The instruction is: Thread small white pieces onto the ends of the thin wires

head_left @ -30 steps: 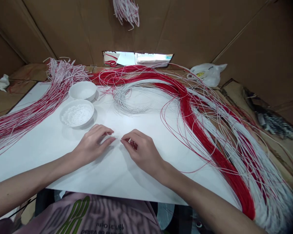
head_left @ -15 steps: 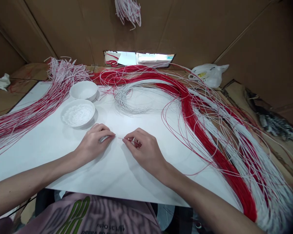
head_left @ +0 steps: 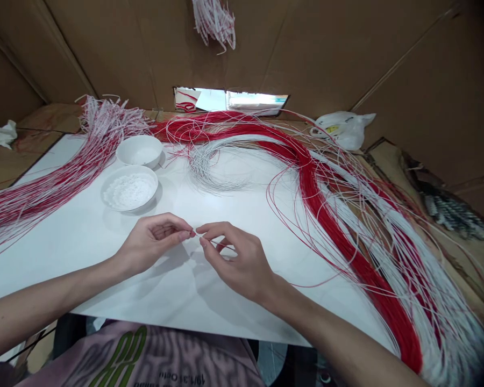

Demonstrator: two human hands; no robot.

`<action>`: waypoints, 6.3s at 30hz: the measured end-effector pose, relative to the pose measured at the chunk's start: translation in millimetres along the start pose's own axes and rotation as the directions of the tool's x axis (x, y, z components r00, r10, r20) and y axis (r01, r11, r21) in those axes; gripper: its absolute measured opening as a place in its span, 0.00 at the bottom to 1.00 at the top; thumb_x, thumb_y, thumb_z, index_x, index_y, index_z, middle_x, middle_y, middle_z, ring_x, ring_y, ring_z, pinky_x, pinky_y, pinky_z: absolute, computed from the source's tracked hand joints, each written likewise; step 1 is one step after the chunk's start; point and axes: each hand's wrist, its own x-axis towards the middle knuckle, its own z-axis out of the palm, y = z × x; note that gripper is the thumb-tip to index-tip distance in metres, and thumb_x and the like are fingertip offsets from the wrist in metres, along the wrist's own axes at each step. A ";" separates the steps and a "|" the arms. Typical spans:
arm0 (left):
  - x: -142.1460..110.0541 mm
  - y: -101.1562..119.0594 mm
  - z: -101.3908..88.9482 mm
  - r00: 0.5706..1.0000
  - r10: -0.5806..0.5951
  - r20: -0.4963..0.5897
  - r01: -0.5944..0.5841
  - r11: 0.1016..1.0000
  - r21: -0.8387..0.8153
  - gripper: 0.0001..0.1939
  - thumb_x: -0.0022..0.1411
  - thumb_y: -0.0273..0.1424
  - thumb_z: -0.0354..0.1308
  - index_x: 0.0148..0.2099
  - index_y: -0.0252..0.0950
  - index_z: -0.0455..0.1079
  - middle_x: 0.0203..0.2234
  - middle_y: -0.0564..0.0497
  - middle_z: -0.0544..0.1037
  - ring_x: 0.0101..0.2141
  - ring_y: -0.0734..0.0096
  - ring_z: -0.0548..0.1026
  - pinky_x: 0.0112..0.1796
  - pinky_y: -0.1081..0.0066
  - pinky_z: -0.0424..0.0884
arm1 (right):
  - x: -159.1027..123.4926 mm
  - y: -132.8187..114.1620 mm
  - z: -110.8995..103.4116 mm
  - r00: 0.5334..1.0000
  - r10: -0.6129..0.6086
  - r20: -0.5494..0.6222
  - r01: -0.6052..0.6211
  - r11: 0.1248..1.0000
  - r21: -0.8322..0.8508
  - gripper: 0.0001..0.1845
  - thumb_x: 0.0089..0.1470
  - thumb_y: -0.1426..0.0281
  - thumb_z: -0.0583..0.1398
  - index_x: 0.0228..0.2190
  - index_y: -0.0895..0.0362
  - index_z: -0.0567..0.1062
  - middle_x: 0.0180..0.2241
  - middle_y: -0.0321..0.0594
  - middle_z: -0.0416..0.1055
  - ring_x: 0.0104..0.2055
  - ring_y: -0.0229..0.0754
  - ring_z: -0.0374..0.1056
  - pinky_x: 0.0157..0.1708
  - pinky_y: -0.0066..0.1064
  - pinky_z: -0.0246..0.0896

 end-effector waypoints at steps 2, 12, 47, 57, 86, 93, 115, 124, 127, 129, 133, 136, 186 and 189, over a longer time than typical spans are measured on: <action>-0.3 -1.4 -0.6 1.000 0.002 0.020 -0.001 0.999 -0.034 0.06 0.56 0.31 0.66 0.36 0.35 0.77 0.32 0.49 0.81 0.35 0.71 0.79 0.37 0.73 0.75 | -0.2 -0.7 -0.4 1.000 -0.029 -0.001 0.029 1.000 0.008 0.04 0.58 0.76 0.57 0.34 0.57 0.71 0.37 0.39 0.77 0.32 0.34 0.72 0.26 0.23 0.71; -1.4 -1.6 -2.1 0.998 0.003 0.061 0.002 0.998 -0.070 0.06 0.56 0.30 0.67 0.36 0.35 0.76 0.32 0.48 0.81 0.35 0.71 0.79 0.38 0.73 0.75 | -0.5 1.4 -0.2 0.995 -0.100 0.007 0.100 0.995 0.024 0.04 0.58 0.76 0.56 0.34 0.56 0.71 0.38 0.41 0.76 0.37 0.36 0.73 0.27 0.24 0.72; -6.1 -1.0 1.2 0.993 0.097 0.062 -0.094 0.994 -0.053 0.04 0.54 0.26 0.67 0.34 0.36 0.78 0.30 0.50 0.80 0.32 0.73 0.76 0.34 0.76 0.73 | -0.1 3.0 0.6 0.984 -0.174 0.048 0.174 0.985 -0.006 0.06 0.58 0.77 0.57 0.34 0.56 0.73 0.35 0.41 0.74 0.34 0.36 0.71 0.26 0.26 0.70; -6.3 -3.3 1.5 0.992 0.105 0.063 -0.100 0.992 -0.078 0.04 0.54 0.25 0.67 0.34 0.36 0.78 0.30 0.51 0.80 0.33 0.74 0.77 0.36 0.77 0.73 | 0.7 4.8 1.0 0.976 -0.216 0.040 0.216 0.976 -0.008 0.06 0.58 0.79 0.57 0.33 0.57 0.73 0.34 0.41 0.74 0.34 0.36 0.71 0.26 0.25 0.69; -4.9 -11.7 -3.3 0.924 0.382 0.034 -0.339 0.772 0.538 0.02 0.62 0.26 0.60 0.38 0.35 0.74 0.31 0.51 0.79 0.33 0.73 0.76 0.36 0.73 0.71 | 2.9 18.8 -2.6 0.998 0.033 0.047 -0.010 0.906 -0.423 0.05 0.50 0.78 0.56 0.29 0.58 0.70 0.30 0.38 0.70 0.30 0.39 0.67 0.30 0.31 0.64; -4.0 -13.5 -0.3 0.916 0.394 0.072 -0.368 0.757 0.540 0.03 0.63 0.26 0.58 0.38 0.35 0.73 0.31 0.52 0.78 0.33 0.74 0.75 0.35 0.74 0.70 | 1.0 16.6 0.0 0.989 0.116 0.091 -0.090 0.965 -0.248 0.11 0.51 0.79 0.56 0.37 0.57 0.72 0.35 0.37 0.72 0.36 0.39 0.69 0.38 0.31 0.65; 20.5 -24.1 -7.5 0.912 0.377 0.162 -0.379 0.621 0.686 0.07 0.63 0.27 0.57 0.37 0.39 0.77 0.35 0.49 0.78 0.37 0.67 0.73 0.38 0.67 0.70 | 6.7 14.7 -2.6 0.991 0.123 -0.055 -0.132 0.968 -0.215 0.04 0.57 0.75 0.60 0.31 0.56 0.74 0.29 0.35 0.68 0.26 0.33 0.64 0.26 0.26 0.63; 8.0 -4.7 -1.8 0.998 -0.040 0.055 0.040 0.999 -0.001 0.08 0.56 0.33 0.67 0.37 0.34 0.76 0.32 0.48 0.82 0.35 0.69 0.80 0.37 0.72 0.75 | 4.5 3.8 -2.5 0.998 0.019 -0.057 -0.021 0.999 -0.034 0.03 0.57 0.76 0.57 0.33 0.57 0.72 0.37 0.40 0.72 0.35 0.35 0.69 0.26 0.24 0.68; 6.4 -5.9 -2.4 0.994 -0.084 0.065 0.089 0.993 -0.076 0.09 0.55 0.33 0.68 0.38 0.35 0.76 0.33 0.47 0.83 0.37 0.67 0.81 0.40 0.71 0.76 | 2.4 0.8 -2.0 0.998 -0.004 -0.057 0.004 1.000 -0.016 0.04 0.57 0.76 0.57 0.33 0.57 0.71 0.39 0.42 0.74 0.38 0.36 0.72 0.28 0.25 0.71; 5.9 -7.7 -3.4 0.993 -0.091 0.072 0.097 0.991 -0.090 0.10 0.55 0.33 0.68 0.38 0.35 0.76 0.33 0.47 0.83 0.38 0.66 0.81 0.40 0.70 0.76 | 1.2 0.0 -1.6 0.998 -0.019 -0.063 0.018 1.000 -0.010 0.05 0.56 0.76 0.57 0.33 0.56 0.71 0.39 0.41 0.75 0.37 0.36 0.73 0.28 0.25 0.72; 4.0 -8.8 -4.5 0.993 -0.075 0.093 0.084 0.992 -0.097 0.09 0.55 0.33 0.68 0.37 0.35 0.76 0.33 0.47 0.83 0.37 0.67 0.81 0.39 0.71 0.77 | 0.0 -0.2 -0.7 0.998 -0.047 -0.051 0.048 0.999 0.020 0.05 0.55 0.77 0.57 0.33 0.57 0.71 0.38 0.41 0.76 0.34 0.35 0.74 0.26 0.24 0.72; 2.3 -8.4 -4.7 0.993 -0.065 0.095 0.074 0.993 -0.091 0.10 0.55 0.34 0.68 0.37 0.34 0.76 0.32 0.46 0.82 0.36 0.66 0.81 0.40 0.69 0.78 | 0.1 -0.7 -0.3 0.998 -0.065 -0.026 0.067 0.997 0.043 0.06 0.56 0.78 0.56 0.34 0.57 0.71 0.37 0.40 0.77 0.34 0.35 0.74 0.27 0.24 0.72; -3.0 -2.3 -0.4 0.992 -0.042 0.118 0.057 0.990 -0.130 0.05 0.53 0.29 0.69 0.33 0.36 0.79 0.28 0.52 0.81 0.31 0.78 0.77 0.35 0.81 0.73 | -1.1 5.7 1.3 0.966 -0.256 0.038 0.257 0.966 -0.036 0.07 0.57 0.80 0.57 0.35 0.57 0.71 0.35 0.41 0.75 0.34 0.36 0.71 0.26 0.25 0.70; -2.9 -3.0 -0.2 0.992 -0.034 0.120 0.050 0.990 -0.135 0.05 0.53 0.30 0.69 0.33 0.36 0.78 0.28 0.52 0.81 0.31 0.77 0.77 0.35 0.81 0.73 | -0.7 5.7 1.4 0.964 -0.265 0.033 0.267 0.963 -0.049 0.08 0.56 0.82 0.57 0.35 0.58 0.71 0.34 0.41 0.75 0.34 0.36 0.71 0.26 0.25 0.69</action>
